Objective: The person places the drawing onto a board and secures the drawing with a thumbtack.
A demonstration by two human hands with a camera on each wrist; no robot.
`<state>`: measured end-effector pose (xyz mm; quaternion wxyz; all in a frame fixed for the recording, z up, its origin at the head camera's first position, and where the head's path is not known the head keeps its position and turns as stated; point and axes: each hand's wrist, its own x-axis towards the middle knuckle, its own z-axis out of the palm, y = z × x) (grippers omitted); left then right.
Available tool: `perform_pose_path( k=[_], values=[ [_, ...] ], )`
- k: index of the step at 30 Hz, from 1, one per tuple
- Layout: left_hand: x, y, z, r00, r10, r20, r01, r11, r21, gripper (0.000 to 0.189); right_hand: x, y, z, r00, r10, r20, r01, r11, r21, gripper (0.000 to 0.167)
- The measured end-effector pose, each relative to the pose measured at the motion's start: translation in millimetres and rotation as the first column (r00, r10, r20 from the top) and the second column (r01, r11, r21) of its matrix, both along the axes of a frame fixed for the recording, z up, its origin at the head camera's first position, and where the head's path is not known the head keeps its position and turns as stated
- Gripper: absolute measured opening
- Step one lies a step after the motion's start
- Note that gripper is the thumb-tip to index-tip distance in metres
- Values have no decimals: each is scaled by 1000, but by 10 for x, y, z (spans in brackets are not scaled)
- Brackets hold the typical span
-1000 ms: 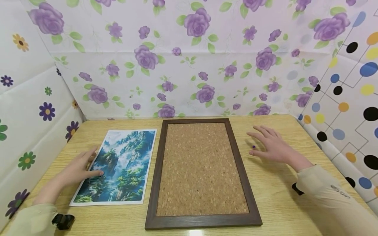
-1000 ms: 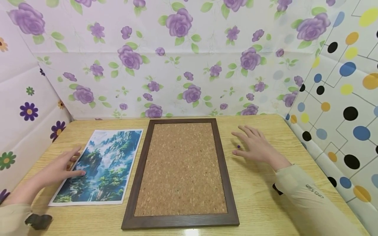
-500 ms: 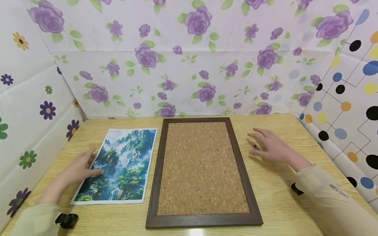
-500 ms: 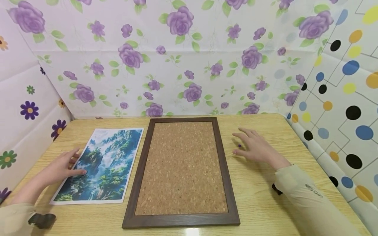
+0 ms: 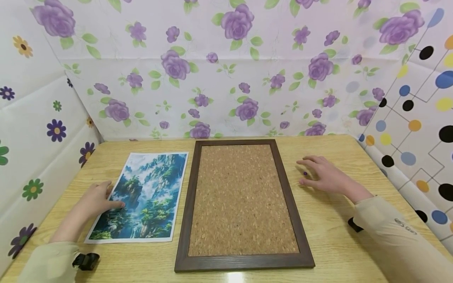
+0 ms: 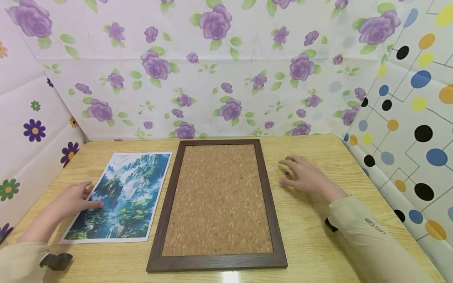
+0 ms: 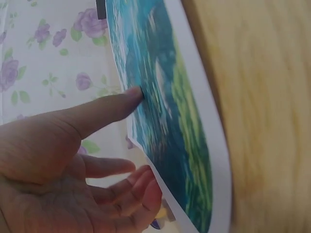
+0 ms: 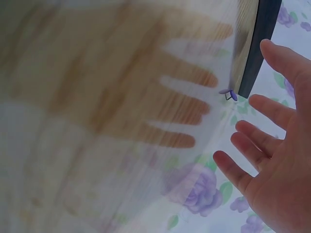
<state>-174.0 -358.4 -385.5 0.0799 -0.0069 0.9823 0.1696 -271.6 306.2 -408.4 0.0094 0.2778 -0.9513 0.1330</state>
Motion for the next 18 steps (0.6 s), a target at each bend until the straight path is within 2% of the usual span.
perform_pose_path(
  k=[5,18],
  values=[
    [1,24,39,1000,22,23,-21,999,-27,103,7,13,4,1000,-5,7,5,1000,2,69],
    [1,-23,15,997,38,62,-41,998,47,97,-9,33,7,1000,-9,-6,9,1000,4,66]
  ],
)
